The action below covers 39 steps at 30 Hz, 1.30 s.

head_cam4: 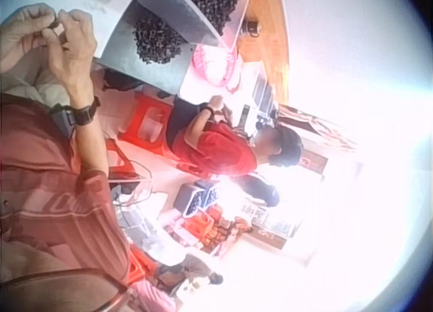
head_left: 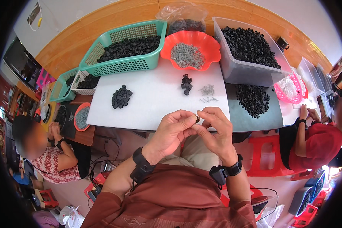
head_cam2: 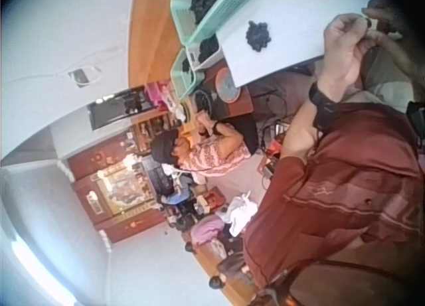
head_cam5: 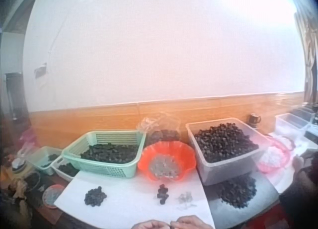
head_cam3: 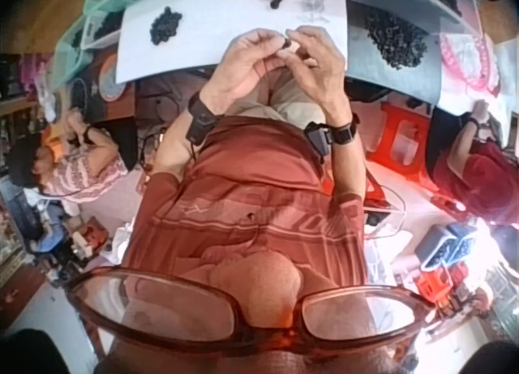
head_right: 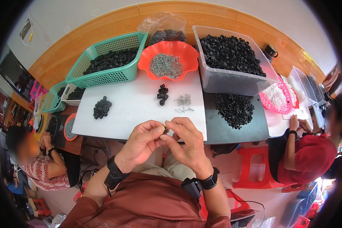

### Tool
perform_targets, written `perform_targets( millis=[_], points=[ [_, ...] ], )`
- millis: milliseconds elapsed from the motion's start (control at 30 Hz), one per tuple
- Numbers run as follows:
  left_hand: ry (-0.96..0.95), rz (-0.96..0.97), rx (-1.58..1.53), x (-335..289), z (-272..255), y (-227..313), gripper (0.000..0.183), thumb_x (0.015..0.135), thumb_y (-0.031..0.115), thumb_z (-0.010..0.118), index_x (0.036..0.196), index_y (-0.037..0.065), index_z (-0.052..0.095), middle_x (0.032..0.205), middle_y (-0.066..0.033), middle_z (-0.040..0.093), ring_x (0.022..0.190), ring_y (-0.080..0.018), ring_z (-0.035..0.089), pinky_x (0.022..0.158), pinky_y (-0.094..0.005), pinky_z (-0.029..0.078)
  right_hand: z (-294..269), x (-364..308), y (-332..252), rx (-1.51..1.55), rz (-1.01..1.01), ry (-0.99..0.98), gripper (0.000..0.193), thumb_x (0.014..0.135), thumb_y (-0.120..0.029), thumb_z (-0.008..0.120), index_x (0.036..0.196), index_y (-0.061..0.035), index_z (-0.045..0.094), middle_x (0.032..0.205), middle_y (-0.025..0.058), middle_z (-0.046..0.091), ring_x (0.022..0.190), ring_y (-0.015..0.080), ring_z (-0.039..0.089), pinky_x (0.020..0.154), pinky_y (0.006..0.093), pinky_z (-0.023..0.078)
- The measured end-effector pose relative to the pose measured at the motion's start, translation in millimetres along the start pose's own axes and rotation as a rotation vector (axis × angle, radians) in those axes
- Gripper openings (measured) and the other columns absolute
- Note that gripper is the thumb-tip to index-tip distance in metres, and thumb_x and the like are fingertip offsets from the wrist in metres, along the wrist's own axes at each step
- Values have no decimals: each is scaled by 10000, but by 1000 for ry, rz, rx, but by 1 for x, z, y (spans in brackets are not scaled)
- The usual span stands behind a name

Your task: Manually assembling small black plastic or rubber components, likely for footwear, by inserting a small metal or plastic pin into a base piece.

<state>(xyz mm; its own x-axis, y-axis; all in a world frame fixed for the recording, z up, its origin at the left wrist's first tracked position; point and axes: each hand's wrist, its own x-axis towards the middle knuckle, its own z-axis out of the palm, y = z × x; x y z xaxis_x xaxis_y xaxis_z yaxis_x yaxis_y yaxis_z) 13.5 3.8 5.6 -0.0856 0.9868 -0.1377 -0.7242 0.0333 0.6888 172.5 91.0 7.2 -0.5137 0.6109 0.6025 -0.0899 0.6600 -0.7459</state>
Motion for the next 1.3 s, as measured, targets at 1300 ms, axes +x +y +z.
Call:
perform_targets(
  millis=[1300],
  points=[
    [72,-42,-23,4,6,3,210,1009,139,676,1203,60,655,1074,-20,689,937,-100,660,831,-286,573,13,-1,17,-324,-262,130,311,839,-24,797,1126,-46,680,990,108,664,671,210,682,528,319,545]
  ],
)
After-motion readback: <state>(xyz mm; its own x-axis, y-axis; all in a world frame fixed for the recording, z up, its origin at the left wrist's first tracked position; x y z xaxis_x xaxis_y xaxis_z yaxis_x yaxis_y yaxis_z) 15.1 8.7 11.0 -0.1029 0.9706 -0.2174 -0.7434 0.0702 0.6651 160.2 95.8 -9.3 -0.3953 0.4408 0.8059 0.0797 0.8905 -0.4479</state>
